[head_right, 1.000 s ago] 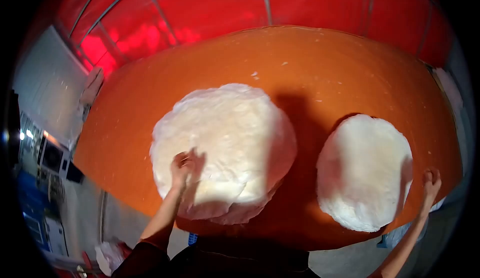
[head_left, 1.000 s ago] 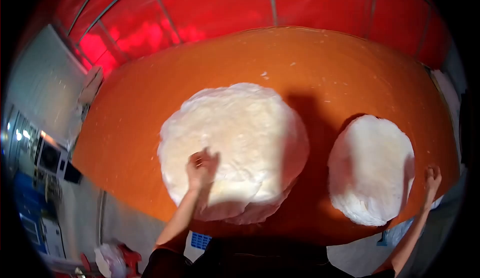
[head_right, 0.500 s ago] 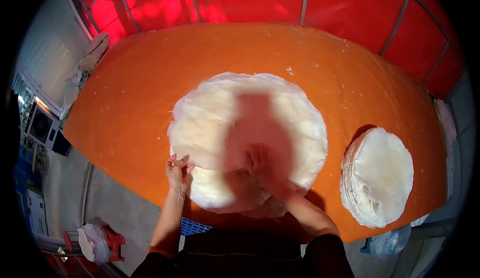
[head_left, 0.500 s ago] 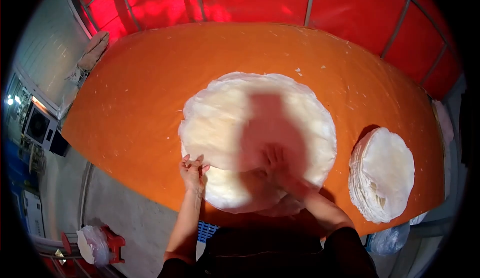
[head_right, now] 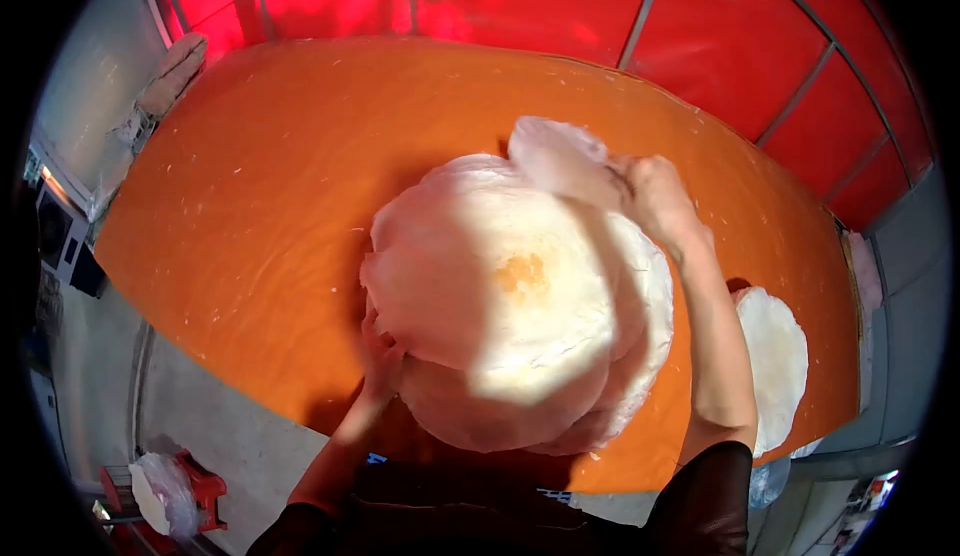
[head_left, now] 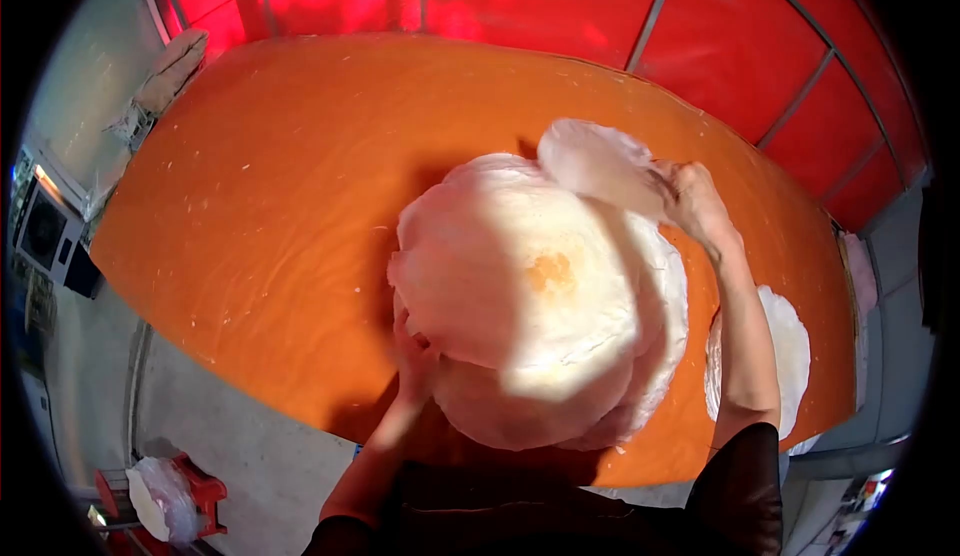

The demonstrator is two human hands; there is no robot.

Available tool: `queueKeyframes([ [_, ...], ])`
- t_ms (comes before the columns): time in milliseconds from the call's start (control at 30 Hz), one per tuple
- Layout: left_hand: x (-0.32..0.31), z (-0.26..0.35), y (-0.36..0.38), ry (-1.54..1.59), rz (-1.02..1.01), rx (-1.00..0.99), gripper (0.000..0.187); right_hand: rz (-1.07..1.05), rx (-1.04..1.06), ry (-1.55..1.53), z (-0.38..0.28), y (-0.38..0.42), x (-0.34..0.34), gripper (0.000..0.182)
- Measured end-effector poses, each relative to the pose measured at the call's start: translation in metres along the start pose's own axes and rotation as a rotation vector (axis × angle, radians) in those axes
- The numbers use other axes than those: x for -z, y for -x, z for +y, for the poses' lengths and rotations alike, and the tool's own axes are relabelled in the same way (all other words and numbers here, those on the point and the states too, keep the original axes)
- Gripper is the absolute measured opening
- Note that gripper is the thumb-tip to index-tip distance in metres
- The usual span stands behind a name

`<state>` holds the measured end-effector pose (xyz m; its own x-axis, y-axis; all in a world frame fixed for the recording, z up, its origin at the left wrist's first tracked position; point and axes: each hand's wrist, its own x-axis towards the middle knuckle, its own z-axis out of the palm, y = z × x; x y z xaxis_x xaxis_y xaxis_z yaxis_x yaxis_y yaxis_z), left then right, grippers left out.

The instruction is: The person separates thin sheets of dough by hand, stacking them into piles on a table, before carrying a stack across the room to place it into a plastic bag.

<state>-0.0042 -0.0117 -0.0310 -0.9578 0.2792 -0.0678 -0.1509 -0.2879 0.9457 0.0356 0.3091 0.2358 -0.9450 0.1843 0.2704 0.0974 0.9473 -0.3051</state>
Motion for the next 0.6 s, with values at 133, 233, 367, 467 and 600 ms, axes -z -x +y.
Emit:
queueKeyframes([
  [133, -0.006, 0.039, -0.010, 0.184, -0.192, -0.042, 0.073, -0.039, 0.194, 0.055, -0.055, 0.004, -0.081, 0.014],
  [233, -0.004, 0.044, -0.011, 0.303, -0.229, 0.018, 0.068, -0.160, 0.153, -0.239, -0.075, 0.047, -0.184, 0.014],
  [367, 0.010, 0.029, -0.017, 0.316, -0.263, 0.102, 0.046, -0.246, 0.248, -0.040, -0.094, 0.097, -0.249, 0.031],
  [467, 0.013, 0.023, -0.023, 0.323, -0.266, 0.225, 0.031, -0.019, 0.204, -0.097, -0.113, 0.098, -0.244, 0.026],
  [600, 0.008, 0.016, -0.028, 0.257, -0.266, 0.154, 0.031, -0.174, -0.018, -0.282, -0.112, 0.095, -0.247, 0.023],
])
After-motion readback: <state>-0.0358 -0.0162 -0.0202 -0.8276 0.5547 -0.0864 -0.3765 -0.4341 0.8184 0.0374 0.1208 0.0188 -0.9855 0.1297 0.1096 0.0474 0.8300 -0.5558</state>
